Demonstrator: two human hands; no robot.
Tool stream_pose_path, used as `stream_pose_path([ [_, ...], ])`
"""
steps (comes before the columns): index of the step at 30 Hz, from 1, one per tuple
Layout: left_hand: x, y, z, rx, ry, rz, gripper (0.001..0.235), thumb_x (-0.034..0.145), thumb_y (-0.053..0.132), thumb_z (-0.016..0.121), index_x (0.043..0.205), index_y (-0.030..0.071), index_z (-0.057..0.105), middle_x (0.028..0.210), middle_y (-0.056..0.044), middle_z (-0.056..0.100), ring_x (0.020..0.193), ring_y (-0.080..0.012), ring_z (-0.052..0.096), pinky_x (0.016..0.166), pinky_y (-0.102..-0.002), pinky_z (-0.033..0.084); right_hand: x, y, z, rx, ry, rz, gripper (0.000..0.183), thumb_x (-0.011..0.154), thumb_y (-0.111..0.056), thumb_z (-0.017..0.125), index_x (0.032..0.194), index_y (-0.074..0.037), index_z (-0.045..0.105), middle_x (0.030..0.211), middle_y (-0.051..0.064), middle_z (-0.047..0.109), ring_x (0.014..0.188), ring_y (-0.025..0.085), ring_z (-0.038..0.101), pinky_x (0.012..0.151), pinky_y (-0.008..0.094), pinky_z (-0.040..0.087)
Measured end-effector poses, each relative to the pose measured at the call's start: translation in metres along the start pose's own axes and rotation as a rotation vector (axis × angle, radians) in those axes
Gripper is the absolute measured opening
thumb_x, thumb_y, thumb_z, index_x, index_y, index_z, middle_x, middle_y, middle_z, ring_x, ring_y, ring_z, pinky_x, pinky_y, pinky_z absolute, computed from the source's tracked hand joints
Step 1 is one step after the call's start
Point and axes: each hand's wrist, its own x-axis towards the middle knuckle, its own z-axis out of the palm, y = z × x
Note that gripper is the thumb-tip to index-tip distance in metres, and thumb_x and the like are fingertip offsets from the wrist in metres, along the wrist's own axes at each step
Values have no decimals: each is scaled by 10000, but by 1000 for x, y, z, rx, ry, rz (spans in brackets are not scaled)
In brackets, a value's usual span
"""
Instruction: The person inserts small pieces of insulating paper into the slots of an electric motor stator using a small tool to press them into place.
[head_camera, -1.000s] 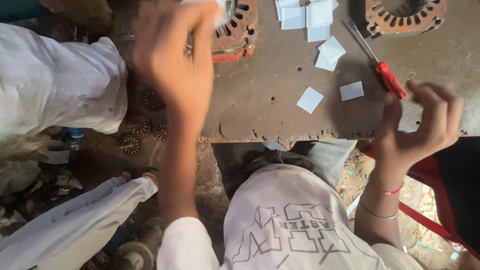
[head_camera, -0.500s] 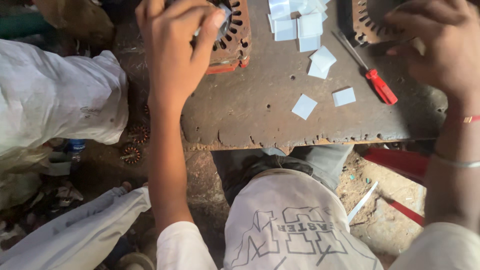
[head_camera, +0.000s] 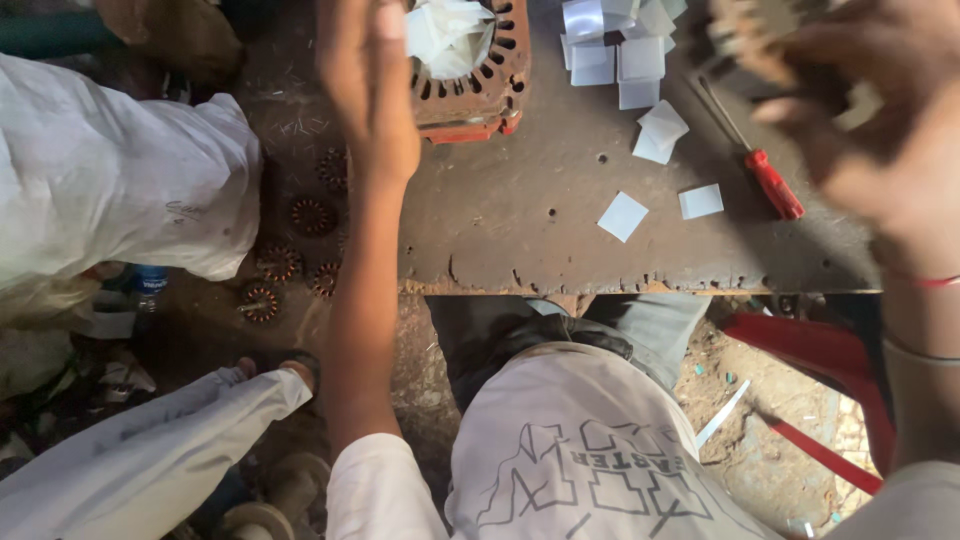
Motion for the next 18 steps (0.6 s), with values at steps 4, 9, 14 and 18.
stream_pose_path([
  [4,-21,-28,-3,-422,233,-135,346,1159,261,480,1320,-39,540,1278,-106,580,1165,-190,496,1087,-354,331,49,-61,43,-280,-101,-297,323,873,-111,880,1102,37,709,945,171,644,877,368,592,803,473,460],
  [9,-44,-52,-2,-621,311,-199,564,1215,360,424,1629,-9,319,1650,-102,344,1548,-188,276,1322,-333,139,99,-71,110,-143,-150,-546,387,815,3,744,1187,64,659,1067,166,634,947,363,614,830,456,494],
  [14,-38,-31,-3,-526,187,-230,524,1223,399,395,1615,53,357,1628,-77,399,1508,-165,336,1296,-318,199,116,-65,130,-98,-210,-563,362,800,8,769,1146,50,671,983,137,612,943,353,617,794,452,485],
  [18,-27,-2,-6,-345,83,-186,466,1239,407,387,1529,52,471,1490,-66,532,1383,-144,470,1217,-292,317,119,-68,128,-113,-232,-584,340,809,-28,800,1116,49,676,989,139,592,901,352,605,756,457,470],
])
